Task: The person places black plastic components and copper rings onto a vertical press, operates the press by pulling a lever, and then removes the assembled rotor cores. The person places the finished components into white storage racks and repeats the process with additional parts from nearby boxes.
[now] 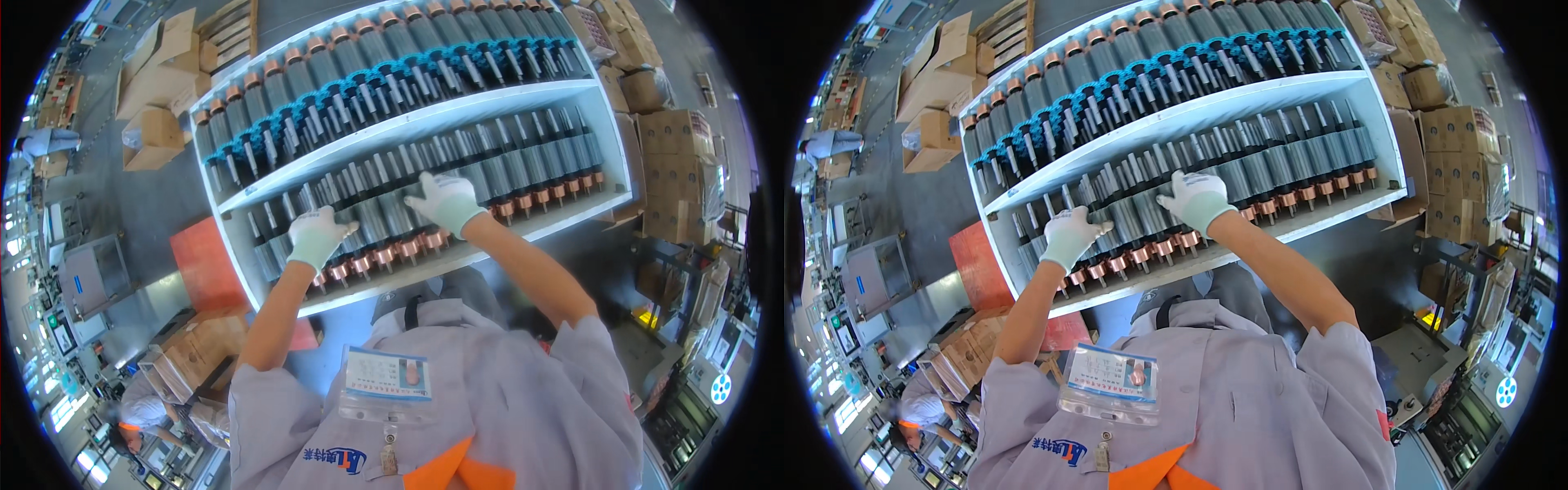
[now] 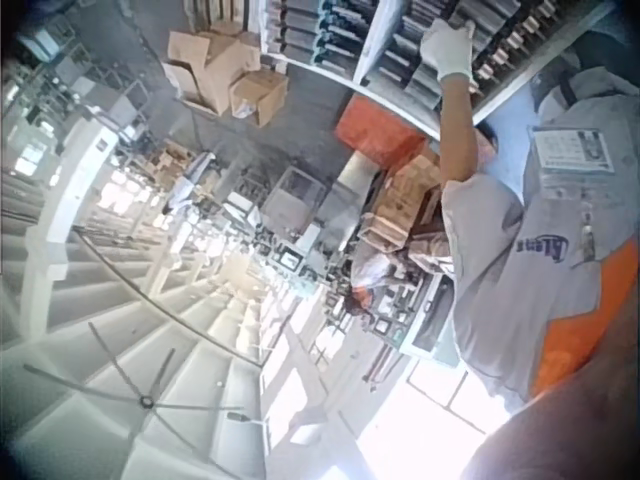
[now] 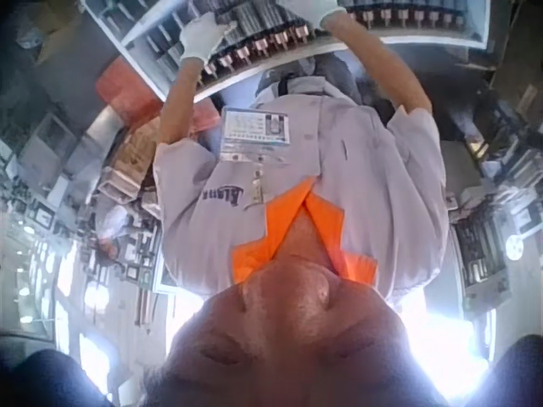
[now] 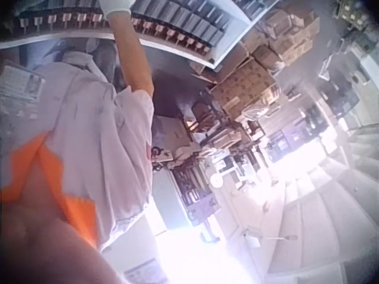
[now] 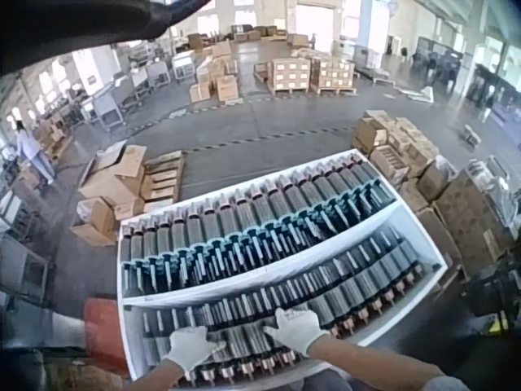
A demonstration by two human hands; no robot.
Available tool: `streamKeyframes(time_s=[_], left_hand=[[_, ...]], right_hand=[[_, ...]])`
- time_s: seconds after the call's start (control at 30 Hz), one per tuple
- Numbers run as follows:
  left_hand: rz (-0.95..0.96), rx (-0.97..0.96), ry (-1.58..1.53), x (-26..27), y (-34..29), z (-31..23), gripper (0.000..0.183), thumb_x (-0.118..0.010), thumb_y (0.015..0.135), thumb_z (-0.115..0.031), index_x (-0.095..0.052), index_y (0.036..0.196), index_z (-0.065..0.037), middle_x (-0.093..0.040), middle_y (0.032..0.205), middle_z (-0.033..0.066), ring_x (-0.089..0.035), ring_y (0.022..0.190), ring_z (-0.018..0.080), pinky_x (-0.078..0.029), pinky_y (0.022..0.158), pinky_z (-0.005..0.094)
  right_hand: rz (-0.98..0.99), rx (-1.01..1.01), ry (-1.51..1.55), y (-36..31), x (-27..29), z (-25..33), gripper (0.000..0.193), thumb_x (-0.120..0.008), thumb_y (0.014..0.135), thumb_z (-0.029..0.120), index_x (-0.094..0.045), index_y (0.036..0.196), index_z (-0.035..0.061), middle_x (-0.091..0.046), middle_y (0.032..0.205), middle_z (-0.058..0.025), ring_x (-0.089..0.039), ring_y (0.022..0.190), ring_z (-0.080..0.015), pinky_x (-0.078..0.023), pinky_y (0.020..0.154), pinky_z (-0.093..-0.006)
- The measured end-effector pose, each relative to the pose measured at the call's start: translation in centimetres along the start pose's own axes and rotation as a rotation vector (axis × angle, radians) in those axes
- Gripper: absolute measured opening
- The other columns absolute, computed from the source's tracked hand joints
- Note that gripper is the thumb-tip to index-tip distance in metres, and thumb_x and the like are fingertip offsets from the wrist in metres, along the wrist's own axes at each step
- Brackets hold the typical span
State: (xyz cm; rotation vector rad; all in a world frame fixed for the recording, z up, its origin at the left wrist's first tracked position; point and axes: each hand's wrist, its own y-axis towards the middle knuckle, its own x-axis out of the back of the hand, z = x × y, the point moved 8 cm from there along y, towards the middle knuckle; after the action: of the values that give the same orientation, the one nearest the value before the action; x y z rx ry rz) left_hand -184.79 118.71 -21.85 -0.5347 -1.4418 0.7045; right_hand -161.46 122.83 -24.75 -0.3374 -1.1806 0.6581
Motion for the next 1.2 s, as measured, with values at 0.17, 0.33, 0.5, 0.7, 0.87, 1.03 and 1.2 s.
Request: streamKeyframes(time_s=[0.17, 0.33, 0.5, 0.7, 0.87, 1.03, 1.2], left_hand=[[-0.537, -0.353, 0.031, 0.7, -1.3, -4.8, 0.059, -0.058, 0.085, -0.019, -0.051, 0.144, -0.02, -0.055, 0.139, 0.0209, -0.056, 0.126, 0.0377, -0.044, 0.106, 0.046], [-0.158, -0.486, -0.199, -1.7, 1.2, -1.2, 0.072, -0.058, 0.076, -0.005, -0.047, 0.147, -0.01, -0.05, 0.145, 0.0219, -0.048, 0.134, 0.0394, -0.039, 0.112, 0.0437], [-0.419, -0.447, -0.204, 7.8, -1.2, -11.6, 0.052, -0.071, 0.09, -0.023, -0.059, 0.13, 0.007, -0.063, 0.127, 0.0265, -0.062, 0.115, 0.0347, -0.047, 0.1, 0.0413], [-0.056, -0.73, -1.008, 10.4, -4.6, -50.5, 0.052, -0.063, 0.093, -0.023, -0.051, 0.138, 0.0, -0.066, 0.114, 0.0146, -0.067, 0.099, 0.0245, -0.055, 0.087, 0.0367], [0.33, -1.183, -0.28, -2.5, -22.4, -86.9, 0.035, -0.069, 0.093, -0.009, -0.064, 0.126, 0.001, -0.071, 0.106, 0.0071, -0.064, 0.091, 0.0108, -0.051, 0.081, 0.0235], [0.64, -1.632, 0.177, -14.6, -33.2, -109.4, 0.042, -0.074, 0.09, -0.017, -0.064, 0.125, 0.004, -0.072, 0.11, 0.0111, -0.066, 0.101, 0.0175, -0.052, 0.091, 0.0304], [0.845, -1.818, 0.373, -24.7, -46.2, -128.6, 0.039, -0.076, 0.088, -0.015, -0.066, 0.123, 0.0, -0.07, 0.115, 0.0133, -0.067, 0.105, 0.0192, -0.053, 0.092, 0.0316]], right_hand=[[-0.109, 0.343, -0.13, -0.5, 1.3, 2.8, 0.049, -0.06, 0.083, 0.052, -0.067, 0.117, 0.0177, -0.064, 0.119, -0.0148, -0.056, 0.117, -0.0379, -0.043, 0.096, -0.0543], [-0.331, 0.684, 0.086, -1.7, 1.0, 3.7, 0.033, -0.07, 0.068, 0.041, -0.074, 0.09, 0.0174, -0.069, 0.098, -0.0032, -0.064, 0.104, -0.0278, -0.05, 0.091, -0.0479], [-0.55, 0.657, 0.617, -15.6, 8.2, -13.1, 0.052, -0.063, 0.085, 0.042, -0.062, 0.13, 0.0168, -0.063, 0.127, -0.0153, -0.06, 0.114, -0.0381, -0.047, 0.097, -0.0464], [-0.728, -0.199, 0.73, -37.0, 5.5, -50.3, 0.048, -0.059, 0.085, 0.041, -0.068, 0.118, 0.0075, -0.069, 0.113, -0.0187, -0.065, 0.106, -0.0387, -0.05, 0.093, -0.0471], [-1.004, -0.615, 0.944, -54.9, -2.5, -67.7, 0.051, -0.055, 0.093, 0.043, -0.061, 0.13, 0.0089, -0.064, 0.127, -0.0194, -0.059, 0.12, -0.0372, -0.045, 0.104, -0.0439], [-1.167, -0.874, 1.199, -68.1, -12.3, -78.1, 0.049, -0.056, 0.094, 0.044, -0.066, 0.126, 0.0081, -0.066, 0.126, -0.02, -0.06, 0.118, -0.0382, -0.046, 0.103, -0.0434], [-1.568, -1.227, 1.315, -80.5, -19.2, -87.4, 0.045, -0.061, 0.094, 0.039, -0.067, 0.123, 0.0047, -0.071, 0.112, -0.0147, -0.067, 0.097, -0.0266, -0.052, 0.088, -0.0371]])
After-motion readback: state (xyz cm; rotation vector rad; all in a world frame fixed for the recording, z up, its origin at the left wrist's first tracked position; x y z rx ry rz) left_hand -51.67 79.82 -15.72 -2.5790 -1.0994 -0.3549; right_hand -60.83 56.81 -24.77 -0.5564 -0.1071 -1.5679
